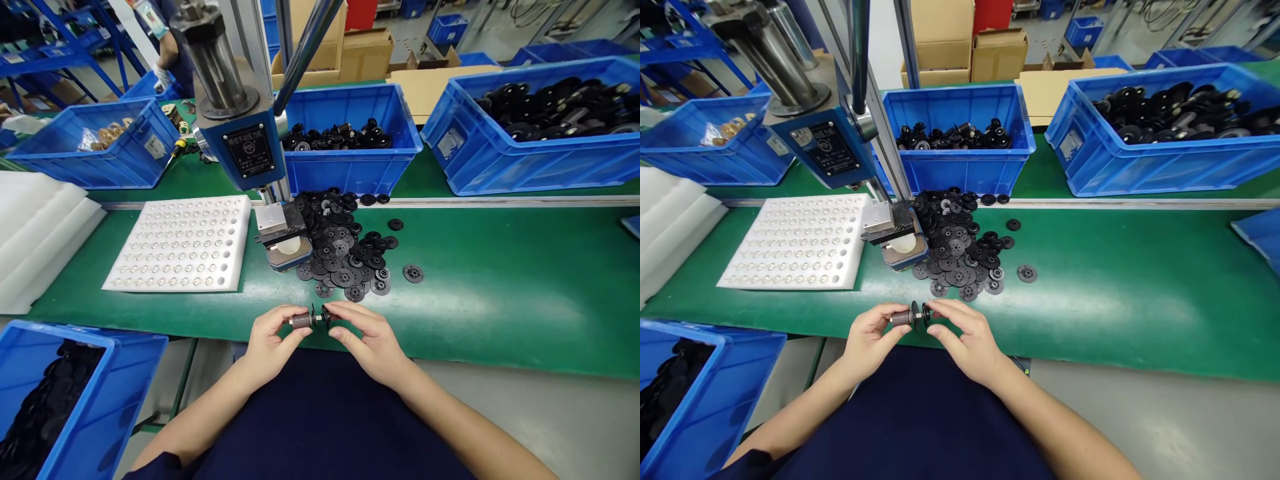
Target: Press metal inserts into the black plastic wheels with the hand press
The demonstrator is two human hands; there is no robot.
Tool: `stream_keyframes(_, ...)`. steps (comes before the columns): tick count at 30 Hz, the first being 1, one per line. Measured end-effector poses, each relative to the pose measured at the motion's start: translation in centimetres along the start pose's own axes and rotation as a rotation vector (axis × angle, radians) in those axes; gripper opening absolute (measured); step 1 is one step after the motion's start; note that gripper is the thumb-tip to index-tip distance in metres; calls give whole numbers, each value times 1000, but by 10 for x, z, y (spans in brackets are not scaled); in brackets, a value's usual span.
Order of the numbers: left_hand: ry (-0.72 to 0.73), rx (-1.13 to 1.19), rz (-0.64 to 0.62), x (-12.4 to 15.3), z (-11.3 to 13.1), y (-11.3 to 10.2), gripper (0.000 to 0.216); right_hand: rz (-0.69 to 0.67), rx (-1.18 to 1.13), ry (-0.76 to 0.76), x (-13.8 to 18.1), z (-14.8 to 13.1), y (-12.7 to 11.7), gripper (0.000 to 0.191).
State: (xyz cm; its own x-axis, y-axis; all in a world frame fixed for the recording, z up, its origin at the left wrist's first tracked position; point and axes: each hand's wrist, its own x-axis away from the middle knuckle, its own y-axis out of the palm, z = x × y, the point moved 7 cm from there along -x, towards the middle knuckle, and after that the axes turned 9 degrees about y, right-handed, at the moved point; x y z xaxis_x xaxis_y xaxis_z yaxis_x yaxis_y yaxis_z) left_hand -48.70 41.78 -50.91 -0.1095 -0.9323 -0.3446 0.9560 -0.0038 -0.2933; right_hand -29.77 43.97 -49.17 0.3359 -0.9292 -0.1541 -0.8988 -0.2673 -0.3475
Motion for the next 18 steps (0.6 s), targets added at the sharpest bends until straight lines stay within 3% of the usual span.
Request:
stream_keyframes(5, 86, -88, -10, -2, 9, 1, 18, -20, -32, 43, -3, 3, 4, 31)
stream_keyframes(10, -34, 8, 33, -9, -5, -18, 23, -15, -96, 99, -7, 2, 5, 35)
stream_keyframes(13, 1, -77, 161, -39, 2, -52, 26, 23, -105, 112, -14, 3, -3, 33)
stream_keyframes(16, 154, -234, 278, -83, 34, -83, 22, 86, -64, 52, -29, -9, -21, 29)
stream_keyframes(18, 192, -300, 309, -112, 52, -93, 20, 159, -41, -16, -43, -27, -40, 28)
